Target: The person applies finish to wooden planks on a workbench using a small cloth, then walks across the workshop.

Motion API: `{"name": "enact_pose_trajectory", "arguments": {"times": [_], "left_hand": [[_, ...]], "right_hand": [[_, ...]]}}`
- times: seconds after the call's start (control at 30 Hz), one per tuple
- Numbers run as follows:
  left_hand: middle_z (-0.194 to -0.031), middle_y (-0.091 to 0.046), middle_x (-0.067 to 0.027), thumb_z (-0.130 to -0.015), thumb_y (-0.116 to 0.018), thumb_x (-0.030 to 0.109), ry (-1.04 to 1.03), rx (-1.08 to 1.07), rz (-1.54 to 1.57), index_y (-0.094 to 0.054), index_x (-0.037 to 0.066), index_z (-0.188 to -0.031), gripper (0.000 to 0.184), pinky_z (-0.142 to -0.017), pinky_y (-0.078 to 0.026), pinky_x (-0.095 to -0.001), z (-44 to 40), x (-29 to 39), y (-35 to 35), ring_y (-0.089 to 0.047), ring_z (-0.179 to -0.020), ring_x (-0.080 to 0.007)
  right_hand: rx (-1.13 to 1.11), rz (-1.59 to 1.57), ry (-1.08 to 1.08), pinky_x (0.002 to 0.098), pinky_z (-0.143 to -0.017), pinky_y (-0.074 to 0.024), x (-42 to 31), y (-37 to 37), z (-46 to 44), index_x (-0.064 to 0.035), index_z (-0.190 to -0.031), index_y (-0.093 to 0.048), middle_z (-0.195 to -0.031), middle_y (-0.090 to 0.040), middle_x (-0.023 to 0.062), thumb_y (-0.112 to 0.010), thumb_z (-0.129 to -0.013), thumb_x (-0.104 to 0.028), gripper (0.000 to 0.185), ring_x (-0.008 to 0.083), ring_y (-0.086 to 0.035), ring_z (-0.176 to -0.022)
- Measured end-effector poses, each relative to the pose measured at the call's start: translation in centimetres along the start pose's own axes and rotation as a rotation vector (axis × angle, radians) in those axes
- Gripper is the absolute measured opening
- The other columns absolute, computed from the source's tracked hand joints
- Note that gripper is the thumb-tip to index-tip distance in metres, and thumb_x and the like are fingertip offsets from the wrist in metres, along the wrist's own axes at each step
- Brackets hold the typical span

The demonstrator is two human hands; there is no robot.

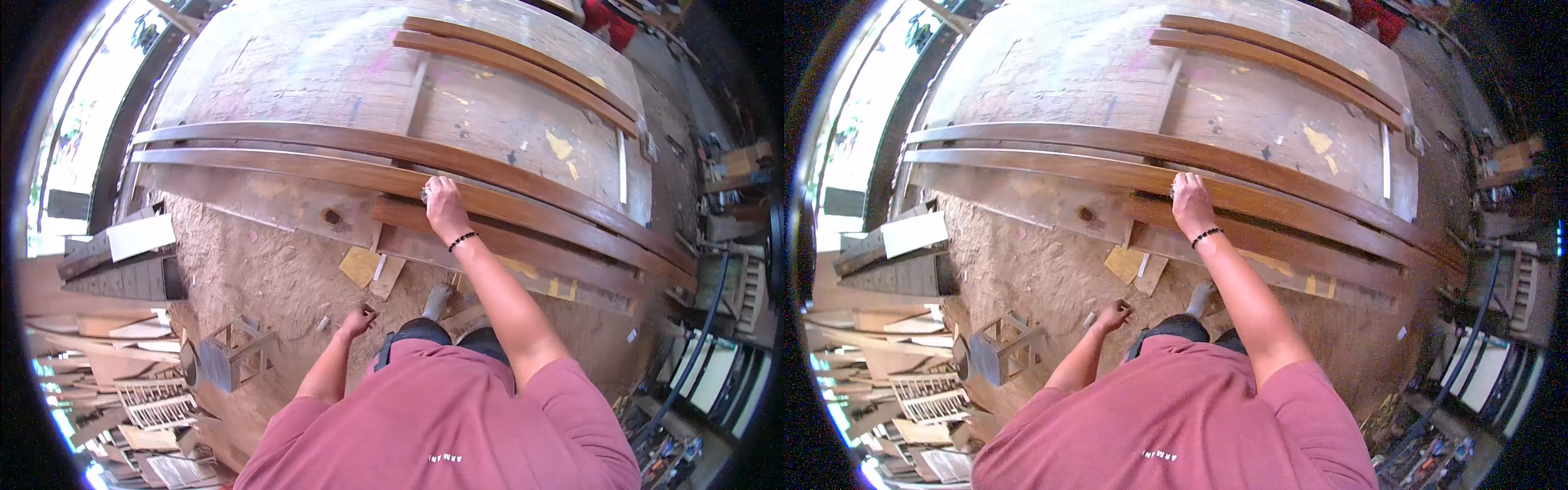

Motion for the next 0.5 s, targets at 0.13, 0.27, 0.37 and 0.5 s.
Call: {"name": "enact_pose_trajectory", "arguments": {"times": [0.13,0.27,0.37,0.5], "left_hand": [[-0.071,-0.065,-0.0096,-0.083,-0.061,0.030,-0.040,0.064,0.031,-0.059,-0.002,-0.096,0.034,-0.058,-0.048,-0.0293,0.9,-0.4,-0.5,-0.062,-0.061,-0.0157],[-0.075,-0.065,-0.0115,-0.084,-0.060,0.029,-0.033,0.062,0.151,-0.059,-0.003,-0.097,0.034,-0.059,-0.049,-0.0296,2.3,-1.9,-1.9,-0.063,-0.063,-0.0160],[-0.071,-0.064,-0.0092,-0.084,-0.060,0.032,0.058,0.066,0.149,-0.059,-0.002,-0.096,0.036,-0.060,-0.048,-0.0296,3.3,-4.8,-3.1,-0.062,-0.064,-0.0160],[-0.070,-0.064,-0.0086,-0.085,-0.059,0.031,0.080,0.133,0.181,-0.060,-0.002,-0.094,0.035,-0.058,-0.047,-0.0297,5.6,-6.5,-3.2,-0.061,-0.062,-0.0150]], "right_hand": [[-0.052,-0.040,0.017,0.0415,-0.078,-0.0437,-1.3,-1.4,-1.6,-0.0011,-0.083,-0.051,-0.086,-0.055,0.0172,-0.048,-0.081,-0.004,0.005,0.0330,-0.053,-0.087],[-0.052,-0.077,0.059,0.0426,-0.077,-0.0439,-3.7,-3.1,-3.0,-0.0009,-0.083,-0.052,-0.086,-0.056,0.0178,-0.050,-0.082,-0.007,0.006,0.0343,-0.053,-0.086],[-0.088,-0.131,0.108,0.0438,-0.076,-0.0443,-5.8,-4.8,-4.4,-0.0012,-0.080,-0.054,-0.081,-0.057,0.0178,-0.052,-0.081,-0.007,0.006,0.0352,-0.055,-0.082],[-0.062,-0.083,0.090,0.0435,-0.074,-0.0457,-4.6,-3.2,-6.2,-0.0017,-0.079,-0.056,-0.081,-0.059,0.0183,-0.056,-0.079,-0.006,0.005,0.0355,-0.057,-0.081]]}}
Point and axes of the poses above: each hand's wrist, its own z-axis away from the middle knuckle, its own y-axis out of the back of the hand, x = y × z, the point moved 9 cm from there along -z, towards the middle knuckle
